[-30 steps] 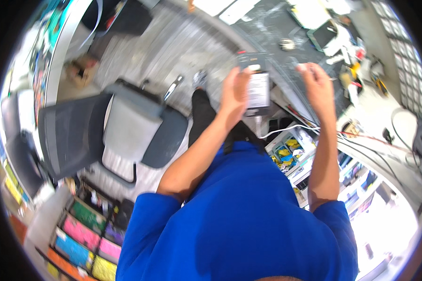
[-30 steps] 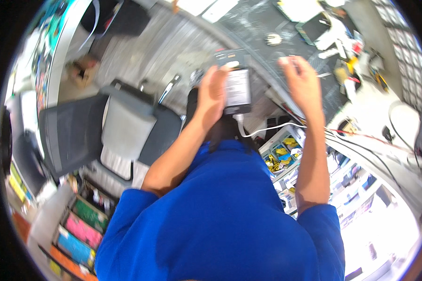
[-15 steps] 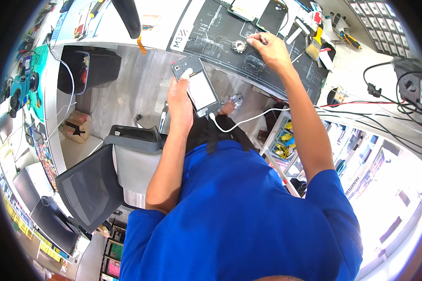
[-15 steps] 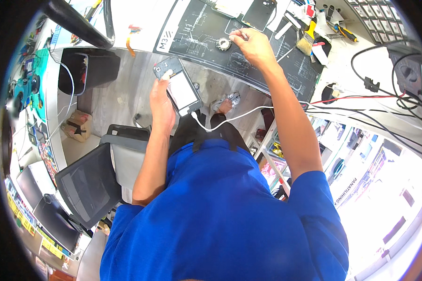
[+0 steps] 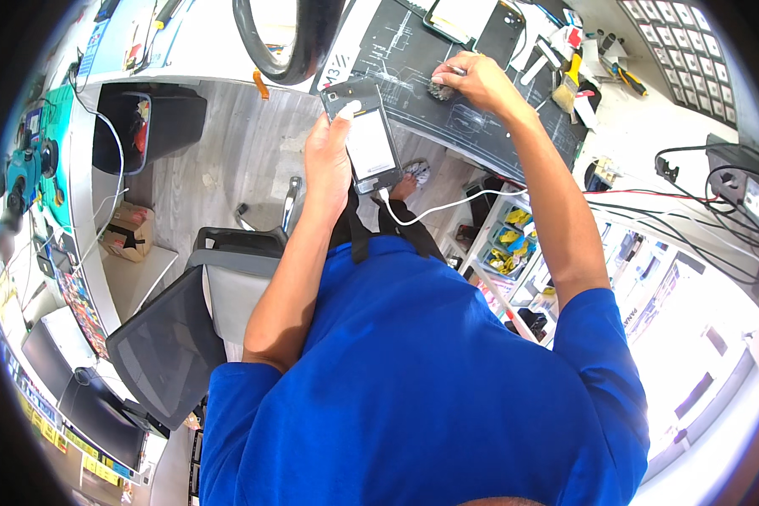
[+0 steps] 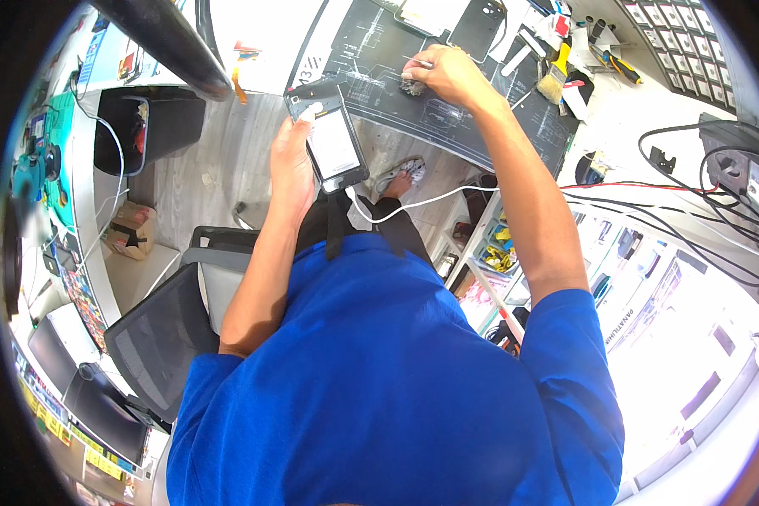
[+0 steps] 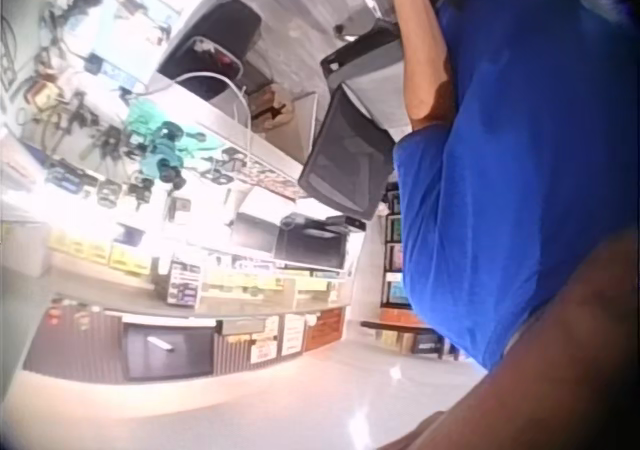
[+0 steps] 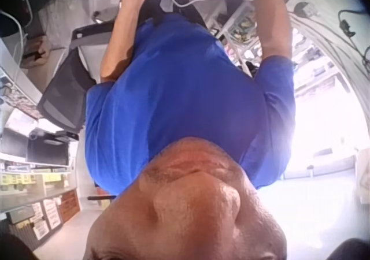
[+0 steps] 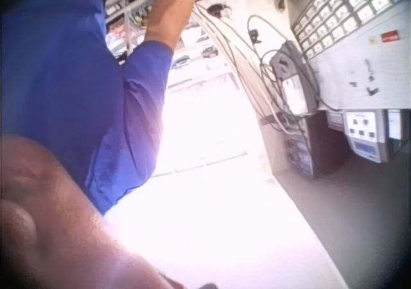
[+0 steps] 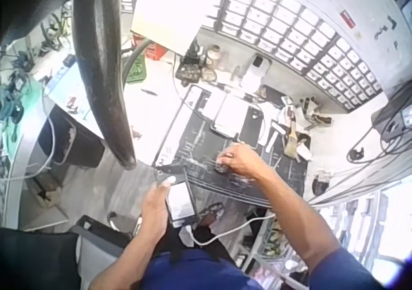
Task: The person disassembles a smartphone, removes the back cover, and manipulates internal components using a screwdriver and a prying tool. The person then reassembles the device and places it on the workbench.
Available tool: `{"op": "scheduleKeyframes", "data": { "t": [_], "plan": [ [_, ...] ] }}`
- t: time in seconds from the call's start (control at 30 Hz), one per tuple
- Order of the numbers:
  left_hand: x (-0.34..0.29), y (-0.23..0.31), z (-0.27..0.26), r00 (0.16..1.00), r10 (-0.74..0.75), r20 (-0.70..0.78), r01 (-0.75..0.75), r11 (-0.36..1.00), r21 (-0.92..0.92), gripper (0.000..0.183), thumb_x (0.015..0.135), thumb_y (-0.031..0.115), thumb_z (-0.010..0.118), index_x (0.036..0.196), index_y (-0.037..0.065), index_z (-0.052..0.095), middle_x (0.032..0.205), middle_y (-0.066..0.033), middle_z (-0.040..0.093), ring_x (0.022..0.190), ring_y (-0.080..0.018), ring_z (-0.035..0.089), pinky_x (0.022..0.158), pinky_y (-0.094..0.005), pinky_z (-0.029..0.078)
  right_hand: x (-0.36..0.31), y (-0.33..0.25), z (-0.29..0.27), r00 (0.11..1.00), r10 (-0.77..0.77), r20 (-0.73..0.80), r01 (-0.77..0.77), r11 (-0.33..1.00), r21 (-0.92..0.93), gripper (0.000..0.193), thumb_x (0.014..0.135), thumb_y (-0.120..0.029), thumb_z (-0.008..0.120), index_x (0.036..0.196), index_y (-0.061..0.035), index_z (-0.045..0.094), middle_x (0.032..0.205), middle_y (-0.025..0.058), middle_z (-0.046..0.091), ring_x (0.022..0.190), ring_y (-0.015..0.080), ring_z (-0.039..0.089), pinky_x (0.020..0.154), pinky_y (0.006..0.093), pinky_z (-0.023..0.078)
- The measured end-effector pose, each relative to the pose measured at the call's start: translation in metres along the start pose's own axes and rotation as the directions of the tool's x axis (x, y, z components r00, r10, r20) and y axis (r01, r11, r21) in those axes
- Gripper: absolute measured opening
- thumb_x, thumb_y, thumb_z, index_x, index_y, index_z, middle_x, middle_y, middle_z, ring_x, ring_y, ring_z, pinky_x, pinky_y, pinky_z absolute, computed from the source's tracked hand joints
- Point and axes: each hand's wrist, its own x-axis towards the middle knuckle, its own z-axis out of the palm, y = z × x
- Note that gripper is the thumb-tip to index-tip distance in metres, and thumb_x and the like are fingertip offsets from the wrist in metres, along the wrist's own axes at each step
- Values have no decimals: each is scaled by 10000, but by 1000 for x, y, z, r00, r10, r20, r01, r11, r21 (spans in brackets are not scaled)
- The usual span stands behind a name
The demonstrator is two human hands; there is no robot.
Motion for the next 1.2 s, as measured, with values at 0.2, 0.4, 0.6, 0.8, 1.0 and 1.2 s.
{"op": "scheduleKeyframes", "data": {
  "t": [0.2, 0.4, 0.6, 0.8, 1.0, 1.2],
  "plan": [
    [9, 5, -3, 1000, -10, 9, 10, 1000, 15, 331, 1057, 258, 620, 1295, 29, 634, 1133, -12, 674, 983, -70, 618, 864, -259, 499, 2, 12, 10, 975, -212, -66, 206, 975, -89, 200, 970, -246, 689, 1055, -81, 765, 1037, 101, 700, 992, 288, 671, 924, 395, 512],
    [10, 13, 0, 1000, -4, 23, 3, 997, 73, 317, 1053, 273, 629, 1259, 33, 653, 1083, 2, 680, 961, -60, 617, 854, -250, 497, -3, 12, 18, 970, -170, -173, 178, 984, 30, 209, 1005, -243, 656, 1102, -64, 703, 1019, 109, 663, 956, 297, 652, 894, 386, 512],
    [8, 26, 18, 996, -46, 73, 38, 993, 110, 327, 1049, 291, 633, 1252, 34, 651, 1077, -5, 690, 949, -58, 627, 841, -256, 512, -25, -23, 0, 927, 187, -325, -72, 939, 335, 323, 1019, -335, 661, 1114, -28, 692, 1000, 88, 697, 930, 194, 650, 872, 349, 508],
    [-3, 45, 56, 969, -126, 211, 103, 988, 118, 332, 1058, 279, 612, 1255, 13, 637, 1078, -36, 700, 929, -78, 659, 809, -251, 538, -75, -96, -39, 968, 140, -209, 21, 783, 622, 234, 1029, -237, 675, 1097, -14, 690, 913, 4, 662, 886, 57, 579, 816, 247, 487],
    [-18, 59, 92, 926, -149, 348, 68, 970, 234, 350, 1051, 325, 603, 1198, 9, 636, 1033, -16, 662, 904, -50, 589, 797, -231, 492, -103, -127, -70, 962, 79, -260, 68, 857, 511, 199, 1015, -179, 673, 1097, -1, 704, 932, 23, 663, 814, 62, 562, 747, 249, 478],
    [-36, 75, 116, 881, -173, 440, 105, 979, 176, 332, 1047, 274, 575, 1225, -1, 630, 1048, -19, 663, 943, -59, 592, 842, -253, 491, -120, -129, -87, 917, -43, -397, 195, 916, 351, 167, 994, -150, 693, 1064, -6, 744, 940, 48, 681, 815, 82, 600, 741, 264, 490]
  ]
}}
